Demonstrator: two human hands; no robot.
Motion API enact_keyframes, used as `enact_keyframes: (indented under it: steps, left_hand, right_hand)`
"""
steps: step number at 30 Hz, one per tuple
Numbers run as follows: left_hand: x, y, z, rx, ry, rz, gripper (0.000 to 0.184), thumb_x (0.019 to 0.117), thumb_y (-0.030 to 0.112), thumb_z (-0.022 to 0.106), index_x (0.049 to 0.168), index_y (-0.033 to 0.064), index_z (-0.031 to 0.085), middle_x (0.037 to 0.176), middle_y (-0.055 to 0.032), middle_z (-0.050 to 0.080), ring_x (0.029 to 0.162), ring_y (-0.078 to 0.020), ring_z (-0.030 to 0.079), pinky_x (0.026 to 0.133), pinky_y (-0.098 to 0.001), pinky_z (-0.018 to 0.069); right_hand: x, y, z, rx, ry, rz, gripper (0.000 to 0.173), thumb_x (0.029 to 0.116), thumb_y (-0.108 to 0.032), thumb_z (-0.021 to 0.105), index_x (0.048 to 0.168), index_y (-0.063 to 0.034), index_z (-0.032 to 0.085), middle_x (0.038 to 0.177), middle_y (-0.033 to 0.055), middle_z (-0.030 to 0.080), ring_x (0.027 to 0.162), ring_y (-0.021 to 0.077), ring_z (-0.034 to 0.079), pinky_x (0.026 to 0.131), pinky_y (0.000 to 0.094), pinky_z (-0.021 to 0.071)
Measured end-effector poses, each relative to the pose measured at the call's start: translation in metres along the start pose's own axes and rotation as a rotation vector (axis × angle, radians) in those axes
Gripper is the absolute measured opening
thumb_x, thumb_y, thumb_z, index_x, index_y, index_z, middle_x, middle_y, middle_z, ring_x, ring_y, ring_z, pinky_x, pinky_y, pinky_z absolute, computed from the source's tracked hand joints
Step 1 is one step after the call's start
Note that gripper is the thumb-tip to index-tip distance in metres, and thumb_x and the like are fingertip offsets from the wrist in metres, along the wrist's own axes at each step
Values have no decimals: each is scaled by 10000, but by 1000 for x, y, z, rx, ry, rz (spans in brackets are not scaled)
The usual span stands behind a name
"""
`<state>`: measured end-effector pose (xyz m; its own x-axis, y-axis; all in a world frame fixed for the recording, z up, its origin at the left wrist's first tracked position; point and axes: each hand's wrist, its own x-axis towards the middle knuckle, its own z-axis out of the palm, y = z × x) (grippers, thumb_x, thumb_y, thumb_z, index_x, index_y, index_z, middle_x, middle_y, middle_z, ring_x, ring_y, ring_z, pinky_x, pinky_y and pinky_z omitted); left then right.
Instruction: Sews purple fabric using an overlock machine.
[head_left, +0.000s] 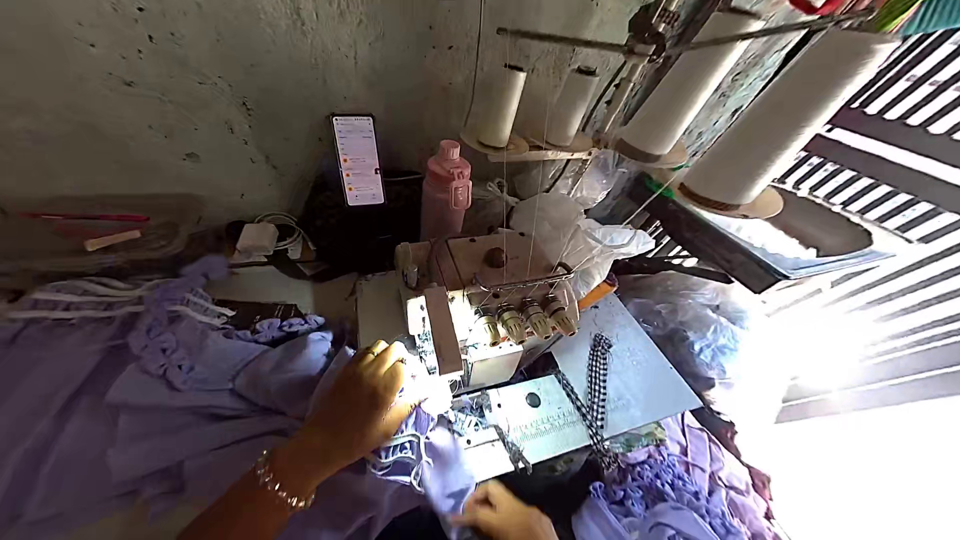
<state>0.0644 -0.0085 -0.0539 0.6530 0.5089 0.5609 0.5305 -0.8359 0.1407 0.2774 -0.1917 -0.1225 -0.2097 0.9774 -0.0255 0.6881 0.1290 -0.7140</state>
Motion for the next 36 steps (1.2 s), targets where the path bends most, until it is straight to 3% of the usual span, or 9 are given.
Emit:
enact_keyframes:
  steps: [3, 5, 7, 12, 19, 24, 29, 34, 36]
  left_hand:
    - [5, 1, -11, -87, -79, -6, 284, 984, 255, 474, 838, 67, 628, 871, -117, 659, 867, -296, 654, 778, -441, 514]
    - [7, 6, -20, -149, -143, -8, 295, 1015, 254, 457, 854, 67, 619, 846, -107, 648, 847, -281, 644, 776, -433, 498]
    - [10, 8, -32, -194, -230, -11, 342, 1058, 282, 427, 886, 57, 619, 830, -105, 633, 834, -268, 640, 790, -426, 493]
    - [12, -7, -54, -238, -419, -47, 396, 1047, 315, 445, 845, 39, 644, 797, -112, 612, 819, -286, 637, 824, -505, 458]
    - [14, -6, -54, -431, -539, -221, 325, 988, 315, 622, 921, 5, 689, 825, -107, 636, 757, -174, 598, 682, -314, 479]
    - [3, 9, -42, -334, -328, -290, 319, 905, 361, 680, 796, 62, 705, 653, -37, 630, 594, -118, 577, 553, -303, 440]
    - [-7, 28, -27, -147, -143, -273, 333, 875, 367, 658, 684, 95, 637, 582, -31, 565, 537, -172, 582, 497, -352, 448]
    - [-4, 29, -8, 5, -86, -252, 285, 865, 357, 668, 809, 89, 746, 942, -78, 726, 903, -312, 684, 760, -474, 549]
    - [-3, 28, -4, 1, -116, -277, 281, 858, 334, 686, 809, 61, 729, 890, -94, 730, 887, -327, 701, 754, -527, 524]
  right_hand:
    - [52, -24, -4, 166, 505, -237, 322, 882, -260, 774, 1146, -83, 722, 877, 81, 652, 655, 135, 591, 532, 284, 495]
    - [87, -37, 5, 108, 655, -269, 578, 810, -499, 790, 1129, -32, 671, 839, 63, 660, 643, 133, 607, 510, 299, 495]
    - [108, -45, 11, 105, 730, -288, 392, 763, -346, 756, 973, -19, 708, 823, 73, 706, 658, 148, 672, 513, 335, 525]
    - [112, -42, -2, 340, 617, -302, 171, 906, -193, 701, 855, -39, 756, 822, 32, 729, 746, 22, 672, 685, 184, 554]
    - [102, -34, -24, 704, 347, -163, 237, 983, -149, 565, 766, -100, 645, 585, -121, 508, 490, -79, 448, 484, 109, 393]
    - [98, -33, -31, 720, 341, -98, 220, 954, -141, 579, 741, -131, 633, 538, -148, 490, 465, -86, 442, 467, 107, 376]
    - [96, -28, -27, 341, 545, -272, 223, 893, -231, 708, 763, -50, 715, 634, -50, 597, 538, -72, 456, 509, 96, 368]
    - [107, -16, -31, 96, 634, -331, 161, 867, -250, 723, 833, -94, 744, 852, 13, 706, 693, 29, 626, 581, 187, 502]
    - [115, -13, -35, 64, 610, -354, 182, 849, -252, 745, 814, -74, 734, 979, 75, 722, 782, 82, 683, 625, 238, 560]
